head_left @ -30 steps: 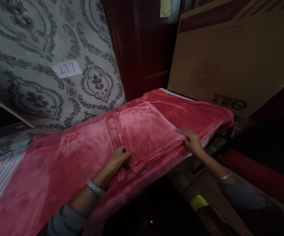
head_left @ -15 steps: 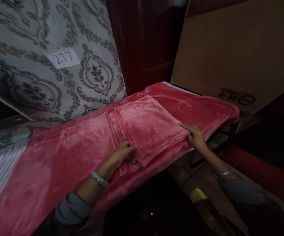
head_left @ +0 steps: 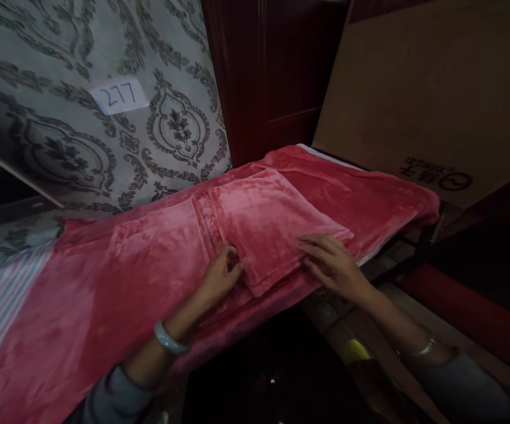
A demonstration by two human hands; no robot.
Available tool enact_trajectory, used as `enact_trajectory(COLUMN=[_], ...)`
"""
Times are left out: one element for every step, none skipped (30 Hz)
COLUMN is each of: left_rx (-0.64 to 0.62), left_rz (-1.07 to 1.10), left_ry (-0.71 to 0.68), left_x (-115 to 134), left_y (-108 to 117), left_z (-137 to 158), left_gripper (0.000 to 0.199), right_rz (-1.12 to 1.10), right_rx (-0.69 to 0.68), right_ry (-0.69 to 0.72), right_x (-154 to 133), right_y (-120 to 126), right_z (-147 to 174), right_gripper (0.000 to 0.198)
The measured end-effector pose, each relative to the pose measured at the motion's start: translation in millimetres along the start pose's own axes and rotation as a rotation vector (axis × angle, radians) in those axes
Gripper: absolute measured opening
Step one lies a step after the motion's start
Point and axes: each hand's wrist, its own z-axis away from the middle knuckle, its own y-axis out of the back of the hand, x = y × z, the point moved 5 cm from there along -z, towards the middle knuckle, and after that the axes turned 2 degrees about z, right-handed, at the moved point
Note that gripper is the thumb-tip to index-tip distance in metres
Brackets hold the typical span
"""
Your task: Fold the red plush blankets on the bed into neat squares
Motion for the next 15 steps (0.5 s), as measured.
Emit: enact_trajectory(left_rx=[0.019,0.035,0.044,0.047,0.037,0.015,-0.01,-0.033,-0.048,-0.055,-0.052,-0.043,-0.032,-0.026,-0.025], left_rz=[-0.072,-0.173,-0.28,-0.368,-0.443,-0.506,-0.559,-0.604,-0.641,-0.669,-0.687,-0.694,-0.694,-0.69,-0.685], left_ry=[-0.042,-0.107,-0.181,-0.246,-0.3,-0.341,-0.365,-0.376,-0.38,-0.381,-0.381,-0.38,-0.379,-0.381,-0.387], left_x=[3,8,13,18,22,25,26,27,27,27,27,27,27,27,27], left_y=[1,1,1,0,-2,-5,-8,-10,-13,-15,-16,-16,-16,-16,-16], left_z=[4,9,13,17,20,23,24,25,25,25,25,25,26,27,28], left_gripper=[0.018,0.023,0.026,0.028,0.027,0.023,0.018,0.012,0.009,0.007,0.008,0.009,0.01,0.011,0.011], right_rz=[-0.015,-0.025,-0.028,-0.028,-0.024,-0.019,-0.014,-0.012,-0.011,-0.013,-0.015,-0.022,-0.04,-0.075,-0.127], right_rx=[-0.046,-0.077,-0.096,-0.108,-0.118,-0.135,-0.163,-0.199,-0.24,-0.28,-0.313,-0.337,-0.356,-0.373,-0.385], right_ry=[0.022,0.038,0.05,0.064,0.078,0.096,0.117,0.144,0.17,0.19,0.199,0.196,0.184,0.16,0.126], right_x=[-3,-4,-4,-5,-5,-7,-9,-13,-16,-19,-21,-21,-19,-13,-5], right_y=[-8,-14,-19,-22,-24,-26,-29,-33,-37,-41,-46,-50,-54,-57,-60], right_z=[-1,-2,-4,-7,-10,-13,-17,-20,-23,-26,-29,-32,-37,-43,-51], right_gripper=[0.033,0.034,0.034,0.034,0.033,0.033,0.033,0.033,0.031,0.029,0.026,0.024,0.025,0.025,0.025])
